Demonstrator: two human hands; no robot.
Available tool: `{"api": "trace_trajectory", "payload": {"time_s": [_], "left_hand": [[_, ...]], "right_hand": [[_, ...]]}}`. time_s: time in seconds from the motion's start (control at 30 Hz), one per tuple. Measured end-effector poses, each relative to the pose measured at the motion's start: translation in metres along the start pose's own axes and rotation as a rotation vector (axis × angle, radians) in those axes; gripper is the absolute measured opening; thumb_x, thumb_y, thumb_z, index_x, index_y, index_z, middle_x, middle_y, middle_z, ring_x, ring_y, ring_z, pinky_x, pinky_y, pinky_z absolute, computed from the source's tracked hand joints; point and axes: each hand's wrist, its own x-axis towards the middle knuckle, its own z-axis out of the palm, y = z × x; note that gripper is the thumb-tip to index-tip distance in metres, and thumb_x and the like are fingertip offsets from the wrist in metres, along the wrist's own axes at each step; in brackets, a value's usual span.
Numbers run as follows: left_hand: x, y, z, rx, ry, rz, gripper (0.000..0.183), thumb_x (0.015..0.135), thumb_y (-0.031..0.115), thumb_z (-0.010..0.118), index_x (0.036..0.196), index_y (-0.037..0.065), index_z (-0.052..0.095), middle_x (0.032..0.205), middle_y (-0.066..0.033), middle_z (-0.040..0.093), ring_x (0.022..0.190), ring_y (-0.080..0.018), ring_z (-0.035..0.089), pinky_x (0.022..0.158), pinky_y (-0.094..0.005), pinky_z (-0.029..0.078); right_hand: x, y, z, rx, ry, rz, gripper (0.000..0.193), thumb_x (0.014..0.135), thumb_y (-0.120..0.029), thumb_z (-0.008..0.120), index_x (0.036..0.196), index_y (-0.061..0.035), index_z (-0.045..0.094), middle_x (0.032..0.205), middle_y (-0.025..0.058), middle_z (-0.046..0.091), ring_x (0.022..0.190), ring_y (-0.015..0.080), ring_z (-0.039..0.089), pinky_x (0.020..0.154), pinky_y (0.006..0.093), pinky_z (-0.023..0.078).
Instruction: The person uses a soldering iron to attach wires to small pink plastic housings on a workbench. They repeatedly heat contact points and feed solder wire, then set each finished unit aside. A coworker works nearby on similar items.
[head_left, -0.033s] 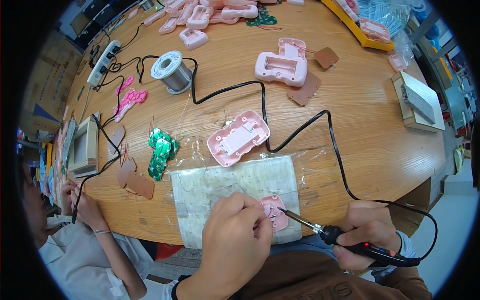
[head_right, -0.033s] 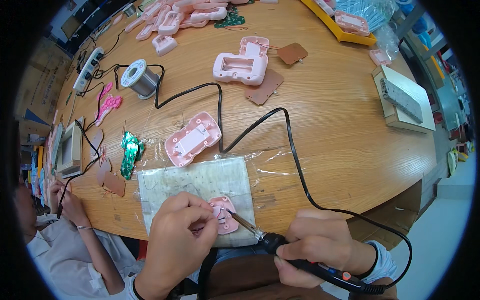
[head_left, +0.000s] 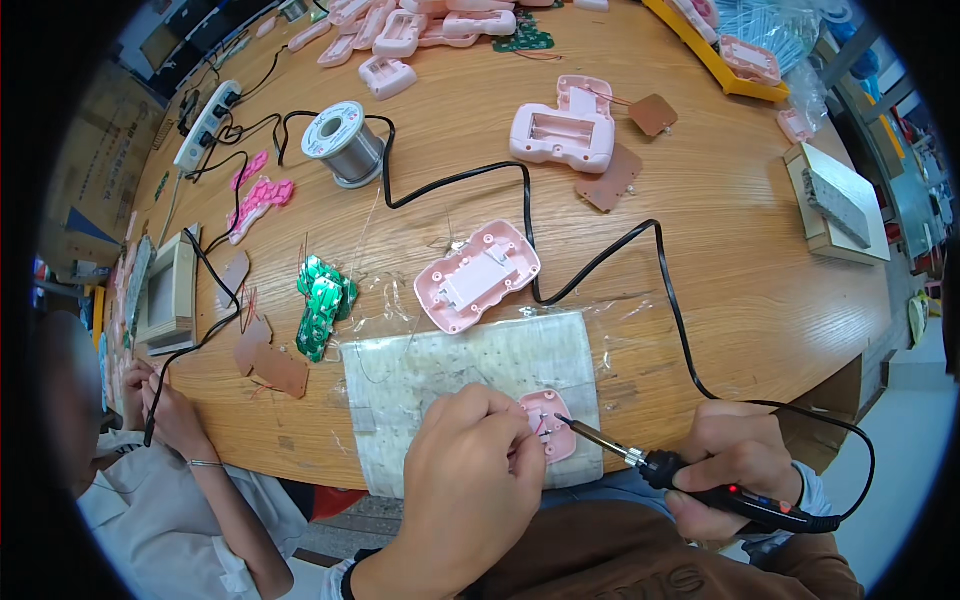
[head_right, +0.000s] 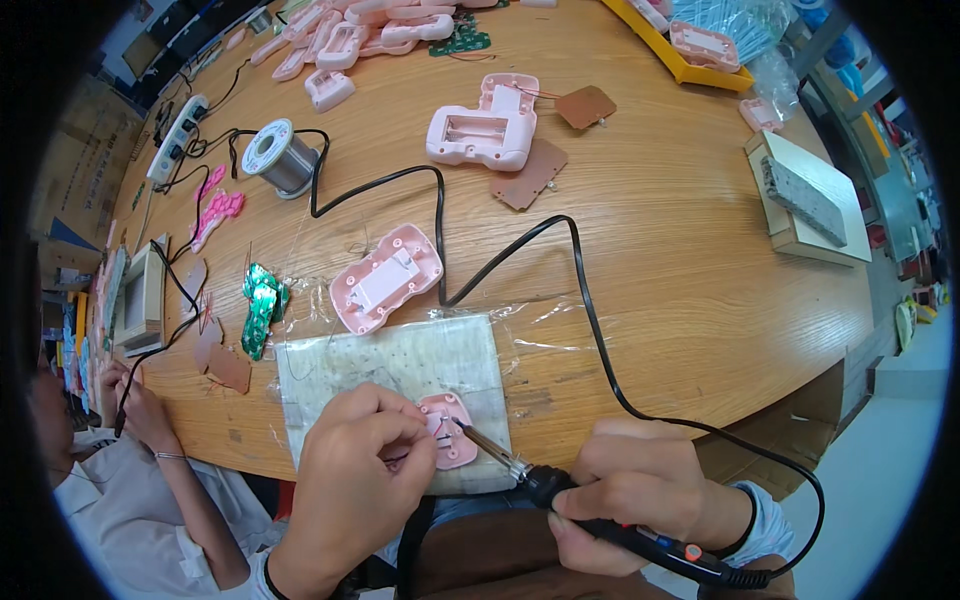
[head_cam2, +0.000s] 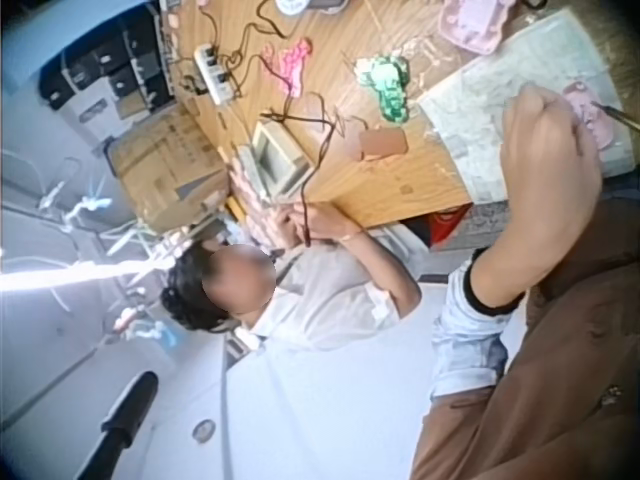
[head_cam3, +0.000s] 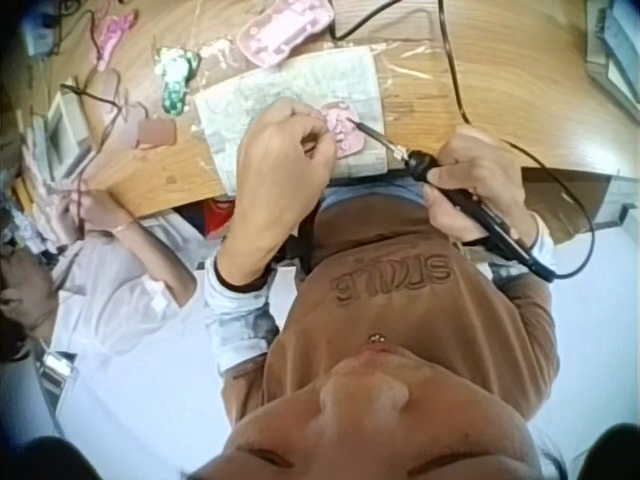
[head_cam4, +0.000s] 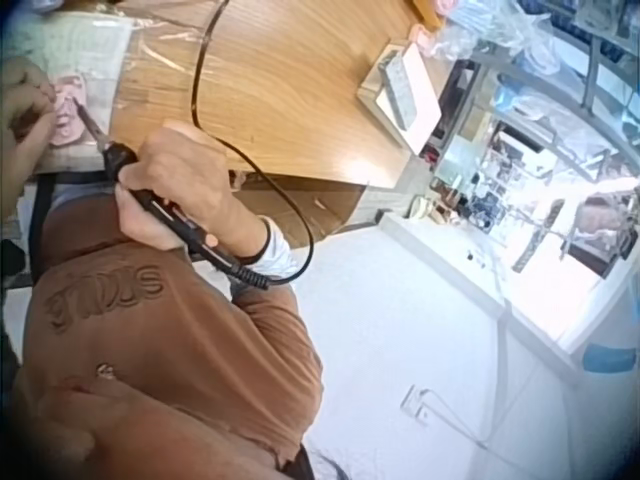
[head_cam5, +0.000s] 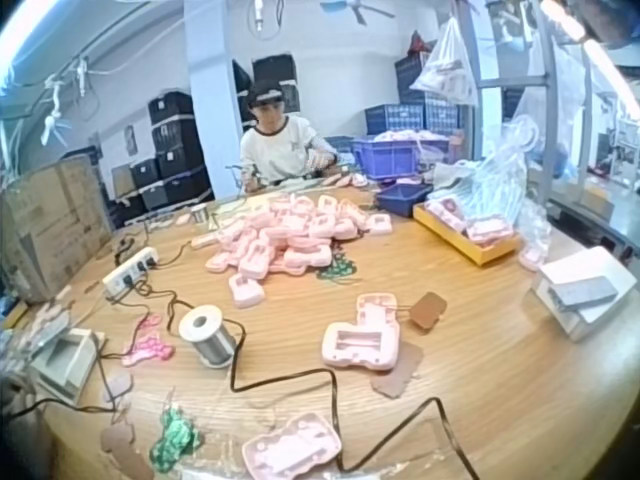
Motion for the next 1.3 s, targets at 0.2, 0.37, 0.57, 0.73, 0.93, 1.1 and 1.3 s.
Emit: {"api": "trace_trajectory", "payload": {"time_s": [0.2,0.37,0.57,0.73,0.93,1.1,1.3], "left_hand": [[0.006,-0.001,-0.002,0.029,-0.037,0.017,0.005,0.073,0.001,0.07,0.073,-0.003,0.067,0.08,-0.0122,0.063,0.069,-0.0278,0.062,0.062,-0.0353,0.051],[0.01,0.002,-0.004,0.06,-0.077,0.024,0.004,0.074,0.001,0.07,0.073,-0.002,0.067,0.079,-0.0118,0.063,0.065,-0.0268,0.062,0.06,-0.0351,0.051],[0.012,0.003,-0.006,0.065,-0.111,-0.001,0.005,0.073,0.002,0.069,0.071,-0.002,0.067,0.078,-0.0123,0.063,0.068,-0.0288,0.062,0.062,-0.0369,0.051],[0.012,0.002,-0.005,0.073,-0.096,0.008,0.006,0.073,0.003,0.068,0.071,-0.002,0.067,0.078,-0.0128,0.063,0.071,-0.0296,0.062,0.064,-0.038,0.051],[0.009,-0.001,-0.003,0.064,-0.092,-0.007,0.007,0.074,0.005,0.069,0.074,-0.002,0.068,0.079,-0.0133,0.063,0.073,-0.0303,0.062,0.067,-0.0387,0.05],[0.006,-0.005,0.001,-0.016,-0.111,-0.043,0.007,0.072,0.004,0.069,0.073,-0.001,0.064,0.083,-0.016,0.058,0.082,-0.0367,0.059,0.073,-0.0455,0.049],[0.002,0.002,-0.015,-0.046,-0.003,-0.003,0.017,0.073,0.005,0.072,0.087,-0.001,0.067,0.095,-0.0143,0.059,0.088,-0.0319,0.06,0.076,-0.0415,0.049]], "right_hand": [[0.004,0.002,0.002,-0.001,-0.028,0.003,0.019,0.067,-0.003,0.075,0.079,-0.0039,0.061,0.062,0.0052,0.05,0.047,0.0187,0.048,0.041,0.0304,0.034],[0.011,0.004,-0.003,-0.024,-0.179,-0.028,0.021,0.064,-0.001,0.076,0.078,-0.0052,0.061,0.064,0.0053,0.051,0.048,0.0191,0.048,0.041,0.0302,0.034],[0.009,0.002,-0.009,-0.024,0.115,-0.047,0.023,0.063,-0.003,0.076,0.08,-0.0069,0.061,0.061,0.0036,0.049,0.045,0.0192,0.045,0.04,0.0298,0.033],[0.004,0.0,-0.013,-0.078,0.028,0.006,0.03,0.068,-0.011,0.08,0.092,-0.0084,0.063,0.064,0.0049,0.055,0.049,0.0211,0.051,0.044,0.0301,0.038],[0.011,0.013,0.024,-0.186,-0.027,0.075,0.04,0.076,-0.028,0.079,0.109,-0.0112,0.065,0.084,0.0065,0.066,0.063,0.0266,0.059,0.057,0.0336,0.049],[0.021,0.02,0.043,-0.259,-0.188,0.067,0.042,0.077,-0.026,0.077,0.111,-0.0122,0.058,0.098,0.0075,0.065,0.082,0.0259,0.059,0.063,0.036,0.05],[0.037,0.019,0.042,-0.356,-0.129,0.004,0.039,0.075,-0.018,0.08,0.105,-0.0086,0.057,0.094,0.0071,0.064,0.08,0.0263,0.059,0.065,0.0355,0.05]]}}
